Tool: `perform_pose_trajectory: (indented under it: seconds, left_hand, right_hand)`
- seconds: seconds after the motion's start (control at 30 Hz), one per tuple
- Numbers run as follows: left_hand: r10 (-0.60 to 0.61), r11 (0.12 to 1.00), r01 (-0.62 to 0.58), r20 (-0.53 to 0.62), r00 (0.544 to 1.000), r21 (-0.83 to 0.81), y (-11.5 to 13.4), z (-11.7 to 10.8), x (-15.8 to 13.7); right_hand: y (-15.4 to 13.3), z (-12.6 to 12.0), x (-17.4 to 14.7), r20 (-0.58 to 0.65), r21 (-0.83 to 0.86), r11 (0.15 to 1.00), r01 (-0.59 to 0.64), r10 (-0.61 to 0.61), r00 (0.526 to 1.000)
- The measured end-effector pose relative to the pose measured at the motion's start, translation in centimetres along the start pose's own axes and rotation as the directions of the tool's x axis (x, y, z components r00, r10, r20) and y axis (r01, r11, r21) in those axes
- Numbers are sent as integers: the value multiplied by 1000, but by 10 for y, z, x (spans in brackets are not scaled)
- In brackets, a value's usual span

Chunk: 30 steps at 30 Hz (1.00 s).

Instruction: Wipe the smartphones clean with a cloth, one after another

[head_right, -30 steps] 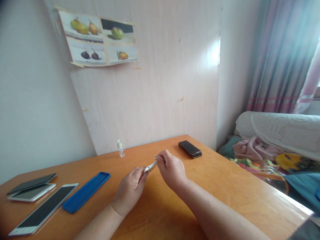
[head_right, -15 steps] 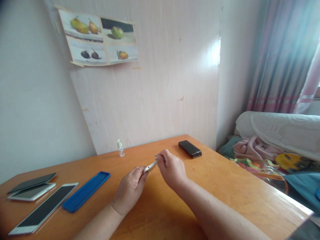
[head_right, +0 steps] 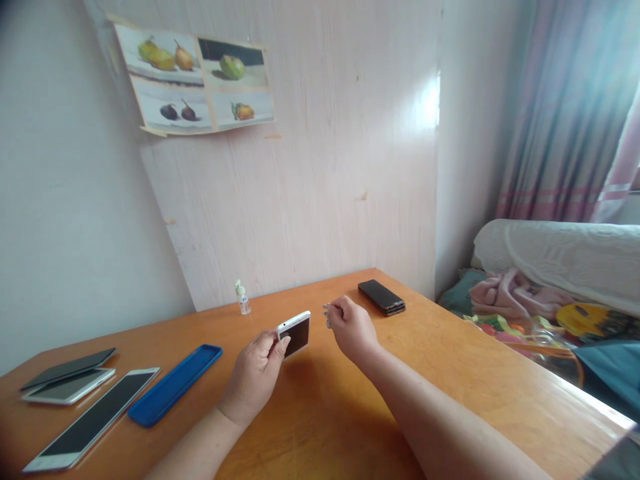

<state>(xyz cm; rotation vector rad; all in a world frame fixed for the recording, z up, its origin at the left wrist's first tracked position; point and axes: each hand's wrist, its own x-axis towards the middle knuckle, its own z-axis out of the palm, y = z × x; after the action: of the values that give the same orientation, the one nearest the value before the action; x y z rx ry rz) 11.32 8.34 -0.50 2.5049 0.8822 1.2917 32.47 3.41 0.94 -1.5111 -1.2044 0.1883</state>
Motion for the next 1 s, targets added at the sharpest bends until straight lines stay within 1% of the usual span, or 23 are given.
perform_pose_trajectory:
  seconds: [0.07, 0.13, 0.2, 0.27, 0.4, 0.53, 0.83, 1.0]
  left_hand:
    - [-35, 999, 35, 4, 999, -23, 2, -2, 1]
    - [-54, 998, 55, 11, 998, -39, 4, -3, 2]
    - [-54, 997, 54, 7, 999, -49, 8, -5, 2]
    - [-23, 998, 23, -5, 1000, -54, 11, -6, 2]
    - [63, 997, -65, -39, 997, -51, 14, -10, 1]
    - [101, 994, -103, -54, 993, -40, 14, -11, 1]
    - [129, 991, -131, -69, 989, -25, 11, -10, 0]
    - [111, 993, -113, -66, 992, -43, 11, -10, 0]
  right_hand:
    - [1, 4, 1, 54, 155, 985, -79, 72, 996]
    - [-5, 7, -3, 154, 298, 944, -140, 97, 983]
    - [-13, 8, -8, 253, 403, 898, -178, 78, 964]
    - [-20, 7, -13, 319, 464, 864, -195, 42, 947]
    - [-26, 5, -16, 353, 505, 842, -191, 1, 936]
    - [-28, 4, -16, 354, 537, 823, -188, -18, 935]
    - [-32, 3, -19, 337, 533, 825, -187, -5, 941]
    - [-31, 3, -19, 343, 532, 827, -180, -16, 939]
